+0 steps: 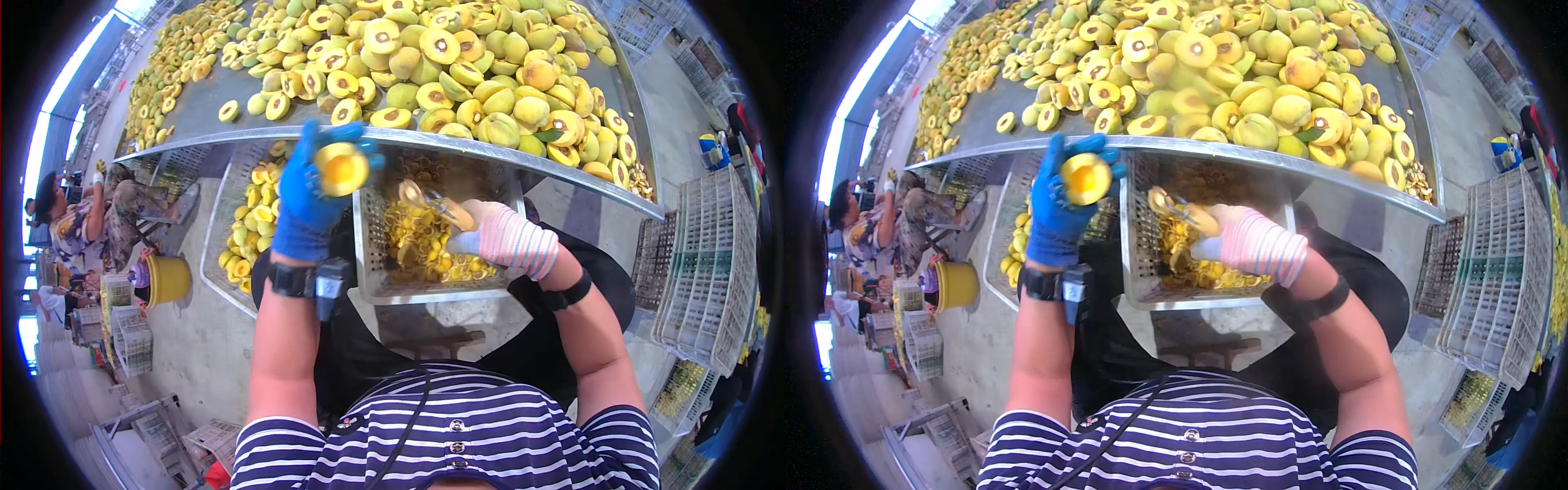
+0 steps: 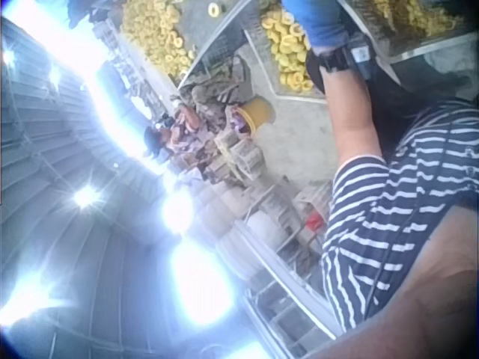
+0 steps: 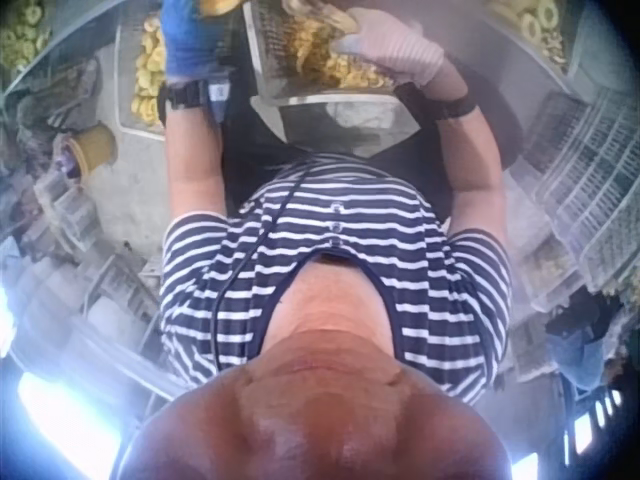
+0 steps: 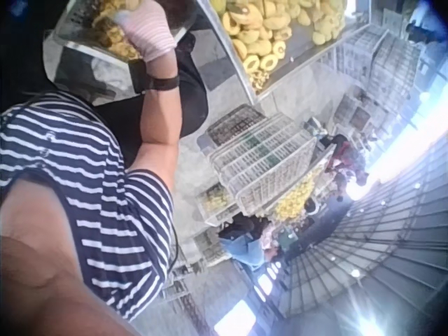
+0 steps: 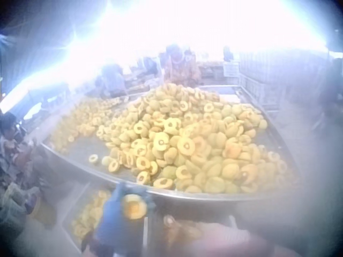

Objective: The person pits halved yellow fruit using a handheld metal tool, scooping out the center and placing the pitted fruit into a basket before moving new fruit from a large table into the work area.

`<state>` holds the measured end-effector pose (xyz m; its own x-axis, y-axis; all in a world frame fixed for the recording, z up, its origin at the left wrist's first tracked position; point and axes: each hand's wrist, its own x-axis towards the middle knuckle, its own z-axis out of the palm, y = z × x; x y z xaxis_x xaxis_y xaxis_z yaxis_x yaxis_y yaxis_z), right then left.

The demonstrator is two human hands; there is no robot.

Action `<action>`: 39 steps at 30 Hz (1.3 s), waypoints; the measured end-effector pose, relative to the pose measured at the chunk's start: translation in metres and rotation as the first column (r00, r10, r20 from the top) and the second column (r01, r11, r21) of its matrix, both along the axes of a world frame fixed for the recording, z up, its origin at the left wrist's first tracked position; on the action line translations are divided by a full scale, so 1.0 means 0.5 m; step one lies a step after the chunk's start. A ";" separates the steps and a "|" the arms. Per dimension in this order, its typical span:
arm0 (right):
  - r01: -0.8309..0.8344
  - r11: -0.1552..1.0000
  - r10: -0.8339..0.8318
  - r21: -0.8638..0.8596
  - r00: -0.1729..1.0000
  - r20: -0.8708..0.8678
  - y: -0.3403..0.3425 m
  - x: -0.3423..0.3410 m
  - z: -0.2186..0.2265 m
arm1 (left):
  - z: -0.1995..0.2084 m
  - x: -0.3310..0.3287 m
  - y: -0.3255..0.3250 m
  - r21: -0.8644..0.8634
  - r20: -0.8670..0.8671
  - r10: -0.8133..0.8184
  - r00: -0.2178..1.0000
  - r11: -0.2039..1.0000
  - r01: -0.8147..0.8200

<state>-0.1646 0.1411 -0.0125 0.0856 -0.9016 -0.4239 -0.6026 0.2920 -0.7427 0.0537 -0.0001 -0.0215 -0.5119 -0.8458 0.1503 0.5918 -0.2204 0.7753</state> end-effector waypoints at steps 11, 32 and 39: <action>0.141 0.972 -0.159 -0.189 0.984 -0.086 0.028 -0.014 0.062 | -0.004 0.339 -0.169 -0.730 0.354 0.741 -0.571 0.601 0.326; 0.419 0.879 -0.315 -0.227 0.869 0.382 -0.075 0.092 0.045 | 0.019 -0.052 -0.063 -0.124 0.411 0.173 0.895 0.983 -0.133; 0.387 0.892 -0.307 -0.234 0.899 0.313 -0.112 0.109 0.021 | -0.054 -0.068 -0.017 -0.455 0.176 0.217 0.960 0.883 -0.116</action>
<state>-0.1100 0.0849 -0.0022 -0.1837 -0.9711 -0.1523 -0.2745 0.1995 -0.9407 0.0197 -0.0084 -0.0486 -0.4317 -0.7952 0.4258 0.3967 0.2565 0.8814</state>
